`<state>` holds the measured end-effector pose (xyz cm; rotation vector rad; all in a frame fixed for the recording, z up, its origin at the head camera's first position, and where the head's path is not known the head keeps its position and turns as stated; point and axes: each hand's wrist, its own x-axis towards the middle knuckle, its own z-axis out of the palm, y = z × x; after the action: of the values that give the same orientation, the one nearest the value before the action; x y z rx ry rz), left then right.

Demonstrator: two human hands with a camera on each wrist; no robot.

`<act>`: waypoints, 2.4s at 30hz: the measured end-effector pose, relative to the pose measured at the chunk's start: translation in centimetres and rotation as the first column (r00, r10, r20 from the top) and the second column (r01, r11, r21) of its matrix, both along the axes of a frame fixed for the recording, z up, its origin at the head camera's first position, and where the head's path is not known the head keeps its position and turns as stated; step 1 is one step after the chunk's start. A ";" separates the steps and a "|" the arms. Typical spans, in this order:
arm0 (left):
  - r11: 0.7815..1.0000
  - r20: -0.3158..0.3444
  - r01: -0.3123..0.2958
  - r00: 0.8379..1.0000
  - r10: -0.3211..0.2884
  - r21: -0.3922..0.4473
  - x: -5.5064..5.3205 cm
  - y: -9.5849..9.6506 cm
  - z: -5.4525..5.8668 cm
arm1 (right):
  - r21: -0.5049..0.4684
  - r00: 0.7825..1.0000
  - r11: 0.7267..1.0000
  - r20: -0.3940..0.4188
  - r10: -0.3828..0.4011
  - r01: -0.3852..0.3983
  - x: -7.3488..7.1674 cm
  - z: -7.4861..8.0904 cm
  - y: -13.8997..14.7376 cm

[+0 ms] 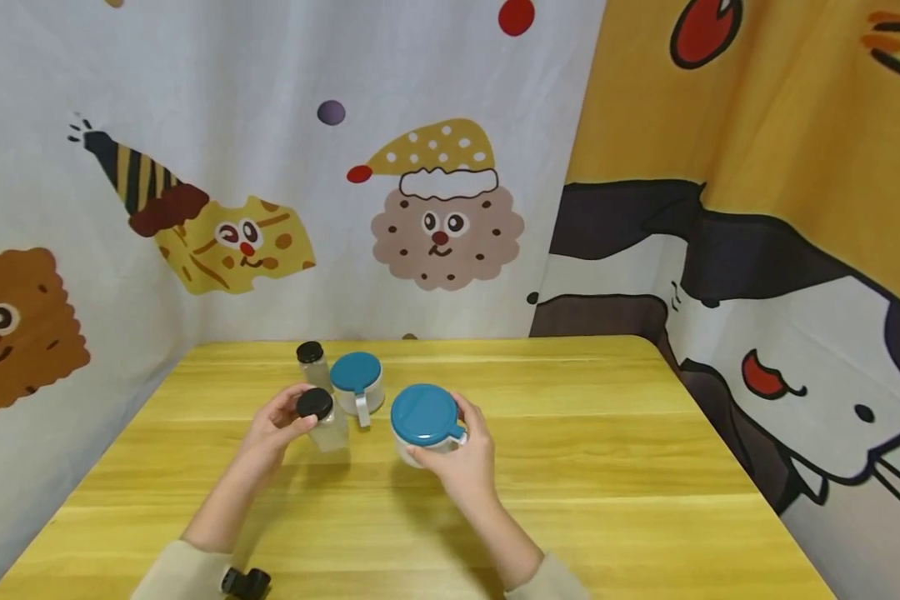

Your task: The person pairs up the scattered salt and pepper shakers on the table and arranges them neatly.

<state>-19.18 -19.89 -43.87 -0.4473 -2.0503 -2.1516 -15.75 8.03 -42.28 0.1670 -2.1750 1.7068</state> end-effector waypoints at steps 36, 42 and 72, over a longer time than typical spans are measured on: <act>0.998 0.039 0.040 0.998 -0.041 0.038 0.2 5.2 0.0 | -0.015 0.992 0.992 -0.024 -0.125 0.124 -0.6 -2.9 6.1; 0.997 0.053 0.042 0.998 -0.045 0.059 0.4 5.9 -0.1 | -0.021 0.988 0.989 -0.025 -0.150 0.150 -0.4 -2.8 6.7; 0.993 0.113 0.066 0.991 -0.077 0.098 0.1 9.8 0.1 | 0.028 0.955 0.955 0.018 -0.297 0.296 0.2 -3.0 10.5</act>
<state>-19.09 -10.06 -43.77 -0.3977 -2.0095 -2.3570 -15.51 18.58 -45.29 -0.1667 -2.1121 1.5187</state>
